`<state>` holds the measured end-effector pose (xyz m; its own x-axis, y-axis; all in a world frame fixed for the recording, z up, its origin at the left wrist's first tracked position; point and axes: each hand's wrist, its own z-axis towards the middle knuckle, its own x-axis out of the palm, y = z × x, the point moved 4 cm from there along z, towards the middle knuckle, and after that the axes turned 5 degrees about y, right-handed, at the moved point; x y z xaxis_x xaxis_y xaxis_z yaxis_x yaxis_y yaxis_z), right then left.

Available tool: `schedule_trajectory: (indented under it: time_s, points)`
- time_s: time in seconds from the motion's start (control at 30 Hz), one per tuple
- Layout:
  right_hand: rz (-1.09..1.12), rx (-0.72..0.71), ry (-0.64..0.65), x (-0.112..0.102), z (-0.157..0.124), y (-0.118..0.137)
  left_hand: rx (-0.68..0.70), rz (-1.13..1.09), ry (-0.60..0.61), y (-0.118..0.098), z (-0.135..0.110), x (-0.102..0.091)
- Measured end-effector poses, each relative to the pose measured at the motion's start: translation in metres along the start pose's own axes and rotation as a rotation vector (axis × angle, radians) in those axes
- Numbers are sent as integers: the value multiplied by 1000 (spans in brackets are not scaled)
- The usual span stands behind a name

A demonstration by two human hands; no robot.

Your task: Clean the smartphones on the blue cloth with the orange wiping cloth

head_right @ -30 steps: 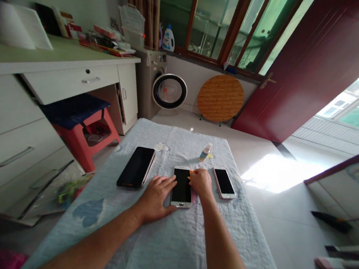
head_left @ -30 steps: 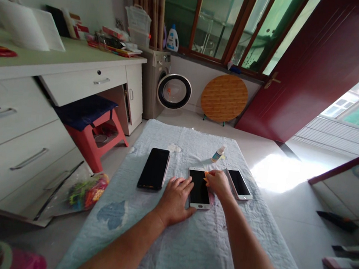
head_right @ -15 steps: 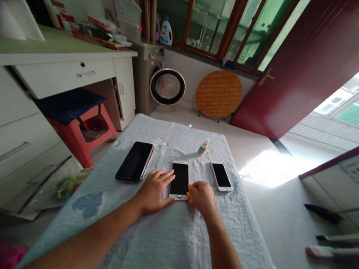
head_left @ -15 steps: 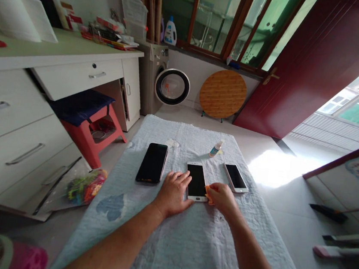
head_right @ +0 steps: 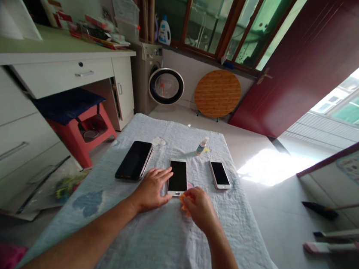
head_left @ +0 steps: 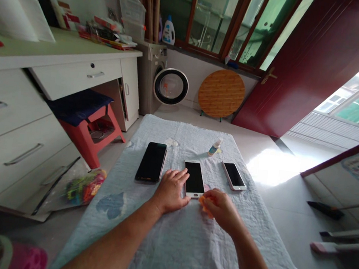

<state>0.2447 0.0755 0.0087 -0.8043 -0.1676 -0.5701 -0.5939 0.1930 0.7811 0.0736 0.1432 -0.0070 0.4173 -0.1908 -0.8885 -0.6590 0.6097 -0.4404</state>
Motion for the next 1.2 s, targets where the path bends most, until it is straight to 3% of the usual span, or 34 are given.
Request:
schedule_trajectory:
  time_s: [0.13, 0.27, 0.5, 0.87, 1.2]
  points:
    - [-216, -303, -79, 5, -4, 30, -20, -13, 8, 3, 2, 0]
    - [-369, -425, -83, 23, -1, 40, -30, -4, 15, 4, 3, 1]
    - [-491, -417, -139, 37, 6, 35, -14, 43, 44, 3, 3, 2]
    - [-571, -308, -187, 19, 6, 20, -31, 17, 40, 5, 5, 4]
    - [-657, -401, -130, 41, 19, 39, -8, 38, 53, 4, 5, 2]
